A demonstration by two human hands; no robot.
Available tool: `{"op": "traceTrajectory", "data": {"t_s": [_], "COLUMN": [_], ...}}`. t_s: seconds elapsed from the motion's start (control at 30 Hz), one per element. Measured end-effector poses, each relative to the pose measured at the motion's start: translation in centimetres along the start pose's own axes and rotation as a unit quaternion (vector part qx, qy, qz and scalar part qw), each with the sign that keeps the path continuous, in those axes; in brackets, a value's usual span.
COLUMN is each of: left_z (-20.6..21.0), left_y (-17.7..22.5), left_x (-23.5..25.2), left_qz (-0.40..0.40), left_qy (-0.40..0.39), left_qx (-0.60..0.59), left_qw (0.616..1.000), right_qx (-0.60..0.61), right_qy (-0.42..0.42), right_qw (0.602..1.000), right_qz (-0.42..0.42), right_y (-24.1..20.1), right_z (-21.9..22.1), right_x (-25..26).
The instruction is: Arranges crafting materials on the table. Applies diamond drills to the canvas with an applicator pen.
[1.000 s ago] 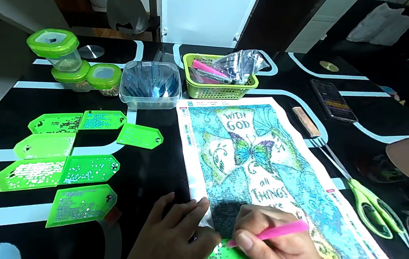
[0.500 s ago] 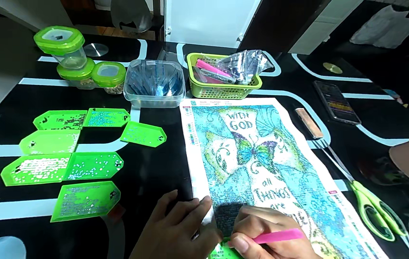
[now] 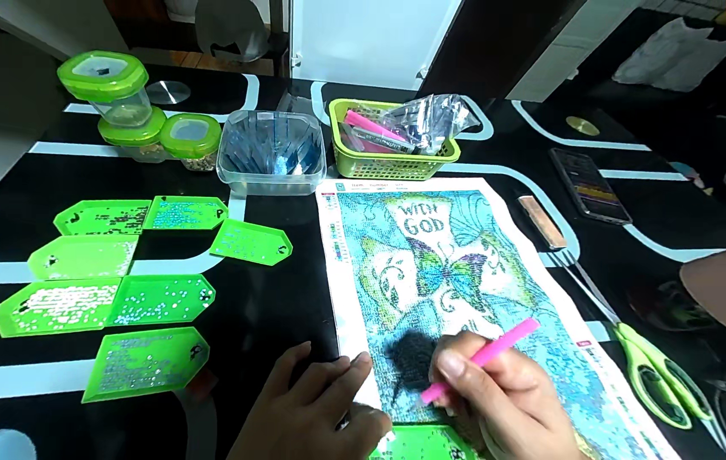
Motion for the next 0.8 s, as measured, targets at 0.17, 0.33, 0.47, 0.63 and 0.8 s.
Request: {"op": "traceTrajectory", "data": {"t_s": [0.17, 0.33, 0.47, 0.63, 0.8], "left_z": [-0.1, 0.0, -0.1, -0.1, 0.0], "left_y": [0.0, 0.0, 0.0, 0.0, -0.1], "left_x": [0.0, 0.0, 0.0, -0.1, 0.0], "left_qz": [0.002, 0.0, 0.0, 0.0, 0.0], "left_qy": [-0.007, -0.006, -0.012, -0.008, -0.006], "left_qx": [0.006, 0.005, 0.003, 0.001, -0.004], "left_qw": [1.0, 1.0, 1.0, 1.0, 1.0], "right_qx": [-0.05, -0.09, -0.096, -0.142, -0.275], "right_qy": [0.023, 0.017, 0.016, -0.003, -0.038], "right_qw": [0.998, 0.995, 0.995, 0.989, 0.956], "right_qz": [-0.012, -0.033, -0.03, -0.049, -0.094], "right_y": [0.8, 0.9, 0.9, 0.8, -0.4], "right_z": [-0.2, 0.0, 0.1, 0.2, 1.1], "right_x": [0.0, 0.1, 0.2, 0.2, -0.1]}}
Point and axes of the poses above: each hand's wrist, its own x-axis towards the middle knuckle, its own z-axis out of the palm, y = z × x, the point moved 2 cm from there along x, towards the middle knuckle, and after that the axes turned 13 degrees about x, right-handed, at the moved point
